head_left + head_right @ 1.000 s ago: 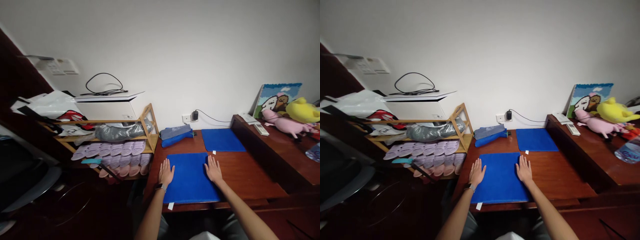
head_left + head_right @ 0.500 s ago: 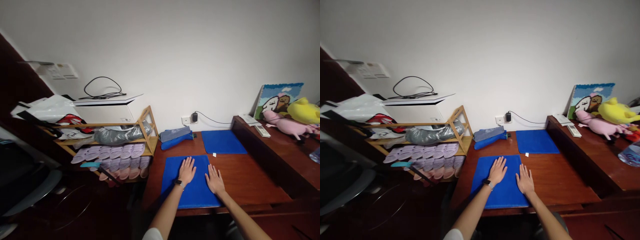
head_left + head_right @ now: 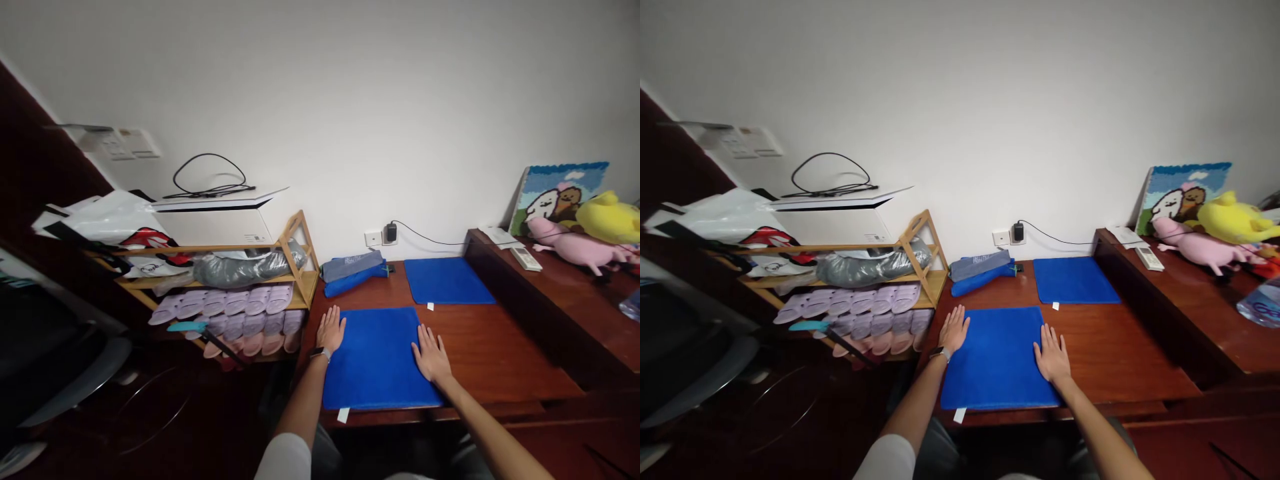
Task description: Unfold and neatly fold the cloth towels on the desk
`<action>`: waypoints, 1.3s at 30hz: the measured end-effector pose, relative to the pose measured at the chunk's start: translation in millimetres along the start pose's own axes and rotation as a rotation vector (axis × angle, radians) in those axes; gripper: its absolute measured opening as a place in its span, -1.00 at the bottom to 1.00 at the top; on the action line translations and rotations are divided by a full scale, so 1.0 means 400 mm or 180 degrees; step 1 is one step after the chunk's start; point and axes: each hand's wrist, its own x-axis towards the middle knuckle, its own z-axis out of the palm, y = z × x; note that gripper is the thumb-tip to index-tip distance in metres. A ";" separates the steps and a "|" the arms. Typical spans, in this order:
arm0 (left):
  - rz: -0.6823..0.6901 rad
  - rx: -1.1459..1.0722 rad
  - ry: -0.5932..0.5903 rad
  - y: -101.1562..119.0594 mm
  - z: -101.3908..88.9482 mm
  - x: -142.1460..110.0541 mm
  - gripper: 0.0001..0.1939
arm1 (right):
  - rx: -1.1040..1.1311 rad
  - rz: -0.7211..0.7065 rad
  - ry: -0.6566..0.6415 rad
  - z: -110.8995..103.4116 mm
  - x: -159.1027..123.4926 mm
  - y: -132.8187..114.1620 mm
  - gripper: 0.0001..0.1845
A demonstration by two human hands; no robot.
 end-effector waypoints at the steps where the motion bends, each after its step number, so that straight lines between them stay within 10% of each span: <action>1: 0.0036 -0.0020 0.0086 0.015 -0.008 -0.021 -0.37 | 0.0009 0.0014 -0.0015 -0.005 0.001 -0.002 -0.17; 11: 0.0405 -0.0847 0.0529 0.027 -0.026 -0.524 -0.60 | 0.0680 -0.1271 0.0694 -0.049 -0.208 0.096 -0.46; 15: 0.0509 -0.0710 0.0715 -0.013 0.018 -0.619 -0.57 | 0.0754 -0.1717 0.0679 -0.012 -0.314 0.182 -0.58; 27: 0.0813 -0.0371 0.0977 -0.017 -0.032 -0.613 -0.60 | 0.1125 -0.1808 0.0475 -0.037 -0.337 0.214 -0.58; 33: 0.0676 -0.0971 0.1212 0.022 -0.157 -0.529 -0.67 | 0.1517 -0.1868 0.0963 -0.245 -0.319 0.180 -0.64; 39: 0.0593 -0.1783 0.0734 0.064 -0.424 -0.414 -0.72 | 0.1758 -0.1894 0.1420 -0.507 -0.280 0.202 -0.63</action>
